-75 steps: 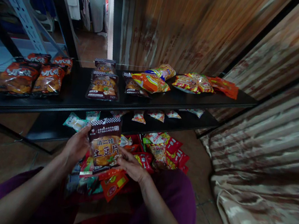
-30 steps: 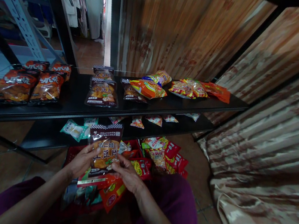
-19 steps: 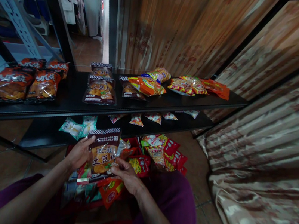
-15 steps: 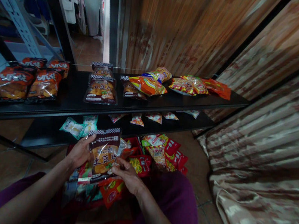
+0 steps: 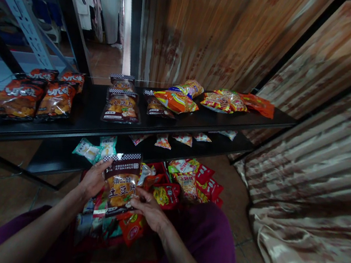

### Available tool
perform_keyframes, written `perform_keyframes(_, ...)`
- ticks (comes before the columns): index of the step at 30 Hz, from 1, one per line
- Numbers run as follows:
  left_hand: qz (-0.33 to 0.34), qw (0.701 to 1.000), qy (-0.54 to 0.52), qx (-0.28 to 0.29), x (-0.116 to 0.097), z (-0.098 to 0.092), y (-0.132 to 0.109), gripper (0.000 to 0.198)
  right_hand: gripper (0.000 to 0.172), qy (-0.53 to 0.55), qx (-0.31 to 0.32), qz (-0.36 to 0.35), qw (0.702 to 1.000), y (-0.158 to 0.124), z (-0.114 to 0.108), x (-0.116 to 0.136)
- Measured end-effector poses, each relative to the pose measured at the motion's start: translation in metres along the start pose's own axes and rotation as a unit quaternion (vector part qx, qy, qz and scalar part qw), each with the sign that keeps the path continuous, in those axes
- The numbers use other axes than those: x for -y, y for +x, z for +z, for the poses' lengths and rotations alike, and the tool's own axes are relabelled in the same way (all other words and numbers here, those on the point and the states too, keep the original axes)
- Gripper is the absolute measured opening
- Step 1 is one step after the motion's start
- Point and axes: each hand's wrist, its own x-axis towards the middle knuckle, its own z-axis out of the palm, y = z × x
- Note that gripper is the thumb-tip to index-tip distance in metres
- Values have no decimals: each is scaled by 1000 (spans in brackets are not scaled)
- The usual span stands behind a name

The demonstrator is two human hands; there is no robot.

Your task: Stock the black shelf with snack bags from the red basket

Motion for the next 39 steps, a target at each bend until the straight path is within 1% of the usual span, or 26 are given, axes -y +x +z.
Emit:
perform_keyframes(3,-11,999,8,39,-4,0,-4,21,62,11,-11,1,1000,0,3,-1)
perform_keyframes(5,-19,998,9,53,-6,-1,-7,24,62,13,-9,0,1000,0,6,1)
perform_keyframes(7,-30,998,7,51,-6,-2,-9,26,60,7,-3,-3,1000,-1,8,4)
perform_keyframes(11,-44,999,0,25,-4,-4,-9,25,54,-15,17,-9,1000,-1,9,8)
perform_keyframes(14,-50,999,-3,12,-3,-5,-8,23,57,-24,26,-4,999,0,7,7)
perform_keyframes(16,-58,998,-2,19,-2,-5,-8,23,59,-23,31,-3,999,0,6,5)
perform_keyframes(18,-61,997,1,38,-2,-6,-7,23,60,-17,34,-3,999,0,4,3)
perform_keyframes(21,-74,995,-1,63,-4,-8,-6,28,55,-16,33,-6,999,1,4,1)
perform_keyframes(23,-97,993,-8,66,-5,-9,-6,32,53,-20,34,-9,999,2,4,-2)
perform_keyframes(26,-116,991,-17,63,-5,-13,-4,36,56,-13,24,-8,1000,4,5,-4)
perform_keyframes(31,-71,997,-8,41,-1,-22,0,34,59,-4,27,1,1000,4,10,-5)
perform_keyframes(34,-46,999,-9,28,-2,-25,1,31,61,-6,32,9,999,3,13,-4)
perform_keyframes(36,-39,999,-13,24,-3,-24,0,32,61,-14,36,11,999,3,15,-3)
perform_keyframes(39,-45,999,-18,23,-5,-23,-3,34,62,-23,40,10,999,2,16,-2)
